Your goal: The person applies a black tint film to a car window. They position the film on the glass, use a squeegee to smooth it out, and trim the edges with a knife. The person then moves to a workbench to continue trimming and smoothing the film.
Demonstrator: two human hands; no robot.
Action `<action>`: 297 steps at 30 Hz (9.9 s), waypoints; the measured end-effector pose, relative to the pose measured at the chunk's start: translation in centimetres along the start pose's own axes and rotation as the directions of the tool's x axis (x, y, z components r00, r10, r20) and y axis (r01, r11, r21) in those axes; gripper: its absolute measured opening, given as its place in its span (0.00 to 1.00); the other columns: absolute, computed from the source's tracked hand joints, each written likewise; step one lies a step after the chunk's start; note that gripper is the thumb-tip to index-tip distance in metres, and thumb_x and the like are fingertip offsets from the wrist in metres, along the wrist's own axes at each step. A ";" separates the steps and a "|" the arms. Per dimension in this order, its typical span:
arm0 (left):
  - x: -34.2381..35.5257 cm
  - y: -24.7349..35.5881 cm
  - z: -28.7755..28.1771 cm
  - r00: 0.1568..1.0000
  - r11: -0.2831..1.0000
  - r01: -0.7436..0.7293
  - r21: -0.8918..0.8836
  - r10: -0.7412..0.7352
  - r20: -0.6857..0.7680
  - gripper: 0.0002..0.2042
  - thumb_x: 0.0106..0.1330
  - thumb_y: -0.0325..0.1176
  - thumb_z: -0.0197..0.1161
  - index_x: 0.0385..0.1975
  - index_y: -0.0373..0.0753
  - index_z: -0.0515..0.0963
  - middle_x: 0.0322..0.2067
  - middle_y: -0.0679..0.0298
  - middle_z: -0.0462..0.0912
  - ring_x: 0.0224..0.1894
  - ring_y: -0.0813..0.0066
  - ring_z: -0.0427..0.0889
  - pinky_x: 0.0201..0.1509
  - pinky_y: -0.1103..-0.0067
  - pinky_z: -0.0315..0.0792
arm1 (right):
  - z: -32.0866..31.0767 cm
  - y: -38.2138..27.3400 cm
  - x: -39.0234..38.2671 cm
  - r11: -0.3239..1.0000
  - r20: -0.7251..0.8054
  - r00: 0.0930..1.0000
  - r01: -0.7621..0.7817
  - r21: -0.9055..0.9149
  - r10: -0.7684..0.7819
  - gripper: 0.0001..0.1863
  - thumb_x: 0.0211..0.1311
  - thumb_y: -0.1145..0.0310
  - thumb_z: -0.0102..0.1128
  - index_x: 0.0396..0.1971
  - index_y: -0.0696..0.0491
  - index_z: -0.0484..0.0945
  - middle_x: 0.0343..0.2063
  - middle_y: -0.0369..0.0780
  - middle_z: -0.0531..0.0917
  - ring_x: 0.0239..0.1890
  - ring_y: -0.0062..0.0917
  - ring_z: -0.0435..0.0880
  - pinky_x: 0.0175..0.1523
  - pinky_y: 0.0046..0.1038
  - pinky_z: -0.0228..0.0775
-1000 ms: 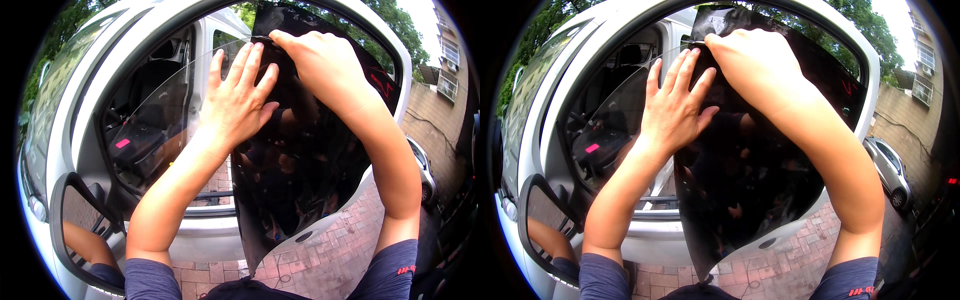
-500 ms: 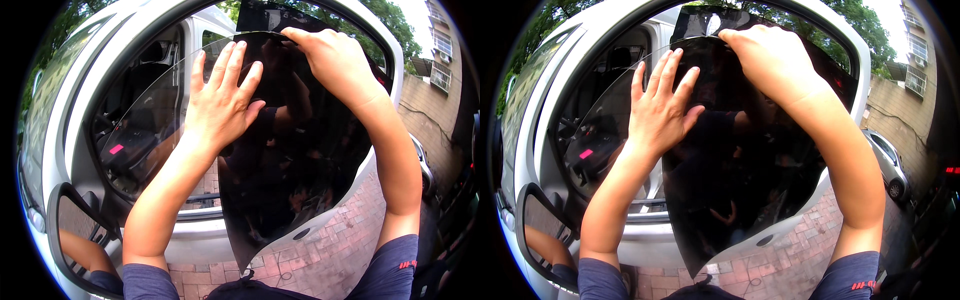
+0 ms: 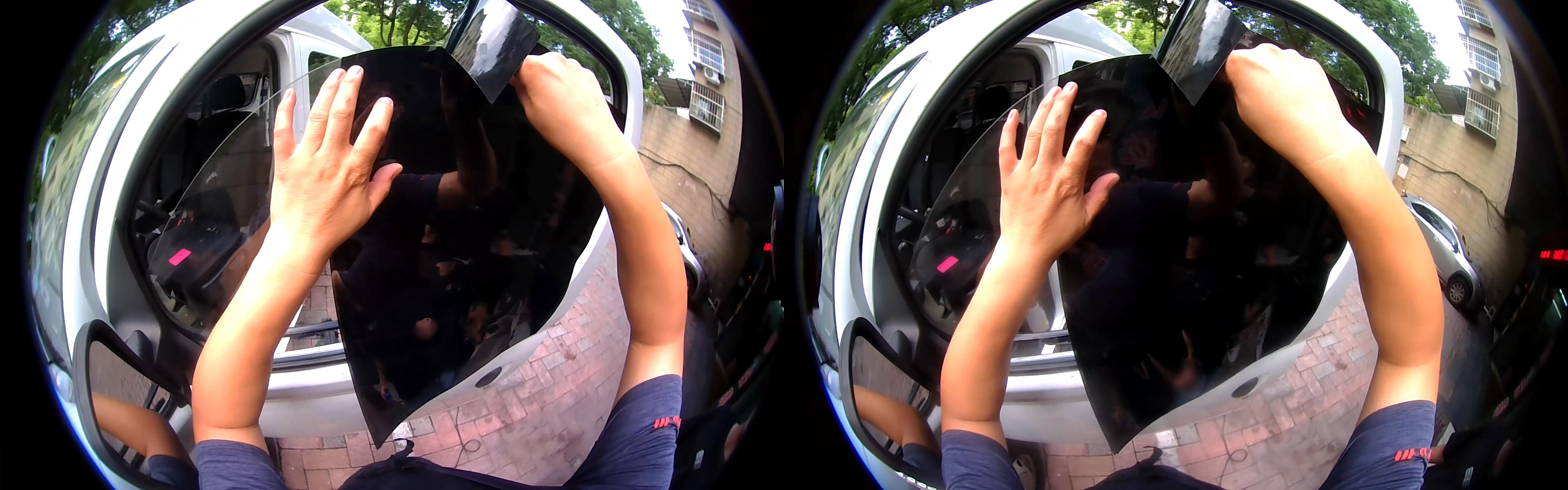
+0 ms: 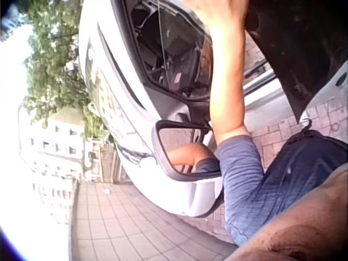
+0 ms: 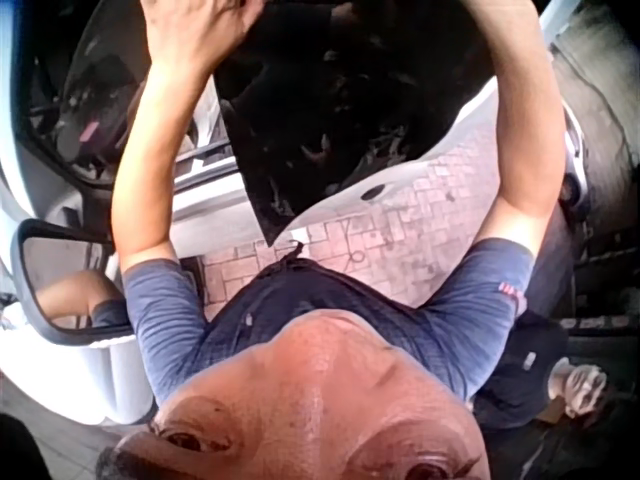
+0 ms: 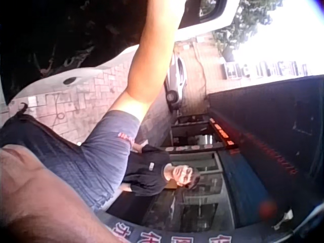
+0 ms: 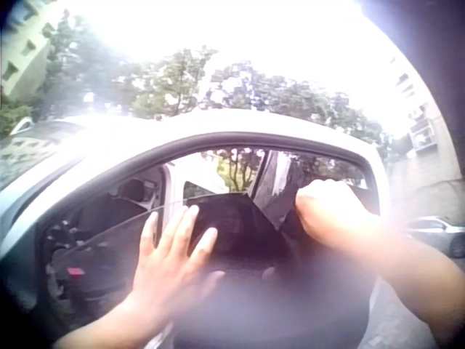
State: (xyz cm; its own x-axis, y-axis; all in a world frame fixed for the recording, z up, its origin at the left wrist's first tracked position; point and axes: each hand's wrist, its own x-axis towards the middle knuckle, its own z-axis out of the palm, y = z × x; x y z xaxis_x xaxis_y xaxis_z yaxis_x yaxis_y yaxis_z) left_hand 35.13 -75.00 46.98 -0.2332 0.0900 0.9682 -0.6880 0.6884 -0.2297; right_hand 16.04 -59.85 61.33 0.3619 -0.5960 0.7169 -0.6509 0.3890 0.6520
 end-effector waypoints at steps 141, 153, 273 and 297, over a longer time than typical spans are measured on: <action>3.3 4.0 -1.6 0.966 0.982 -0.186 0.014 0.180 0.185 0.34 0.51 0.25 0.59 0.65 0.45 0.71 0.70 0.59 0.62 0.73 0.60 0.58 0.76 0.58 0.48 | 2.7 11.6 -13.7 0.037 0.317 0.724 -0.427 0.903 0.613 0.30 0.68 0.73 0.49 0.70 0.59 0.59 0.21 0.40 0.82 0.15 0.17 0.76 0.23 0.18 0.68; 3.5 4.8 -1.0 0.978 0.994 -0.098 0.046 0.088 0.190 0.35 0.58 0.40 0.69 0.68 0.51 0.67 0.72 0.62 0.60 0.75 0.59 0.55 0.75 0.51 0.47 | 7.0 11.7 -8.7 -0.319 0.523 0.396 -0.474 0.821 0.755 0.09 0.65 0.72 0.51 0.42 0.58 0.76 0.27 0.38 0.81 0.27 0.21 0.82 0.36 0.29 0.78; 20.1 28.3 7.3 0.986 0.898 -0.039 -0.438 0.106 0.130 0.32 0.55 0.56 0.71 0.50 0.34 0.75 0.46 0.55 0.81 0.51 0.58 0.81 0.52 0.65 0.77 | 7.1 20.8 -18.1 0.744 -0.119 0.746 -0.611 0.271 0.656 0.15 0.63 0.67 0.52 0.47 0.48 0.83 0.35 0.50 0.86 0.39 0.48 0.85 0.47 0.45 0.78; 28.9 25.5 13.0 0.962 0.831 -0.146 -0.537 0.246 0.118 0.10 0.55 0.32 0.69 0.35 0.35 0.87 0.32 0.52 0.88 0.37 0.59 0.88 0.47 0.70 0.79 | 10.0 20.4 -18.5 0.925 -0.142 0.915 -0.369 0.090 0.378 0.11 0.60 0.73 0.54 0.40 0.46 0.81 0.29 0.45 0.86 0.36 0.40 0.87 0.41 0.41 0.80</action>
State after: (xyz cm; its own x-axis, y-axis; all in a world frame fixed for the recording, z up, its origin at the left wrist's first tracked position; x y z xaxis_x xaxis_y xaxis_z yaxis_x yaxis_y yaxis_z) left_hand 1.92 -64.17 67.80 -0.4746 0.1705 0.8635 -0.1691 0.9451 -0.2796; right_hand -10.61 -47.96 58.88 0.1798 -0.2981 0.9375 -0.7957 0.5163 0.3168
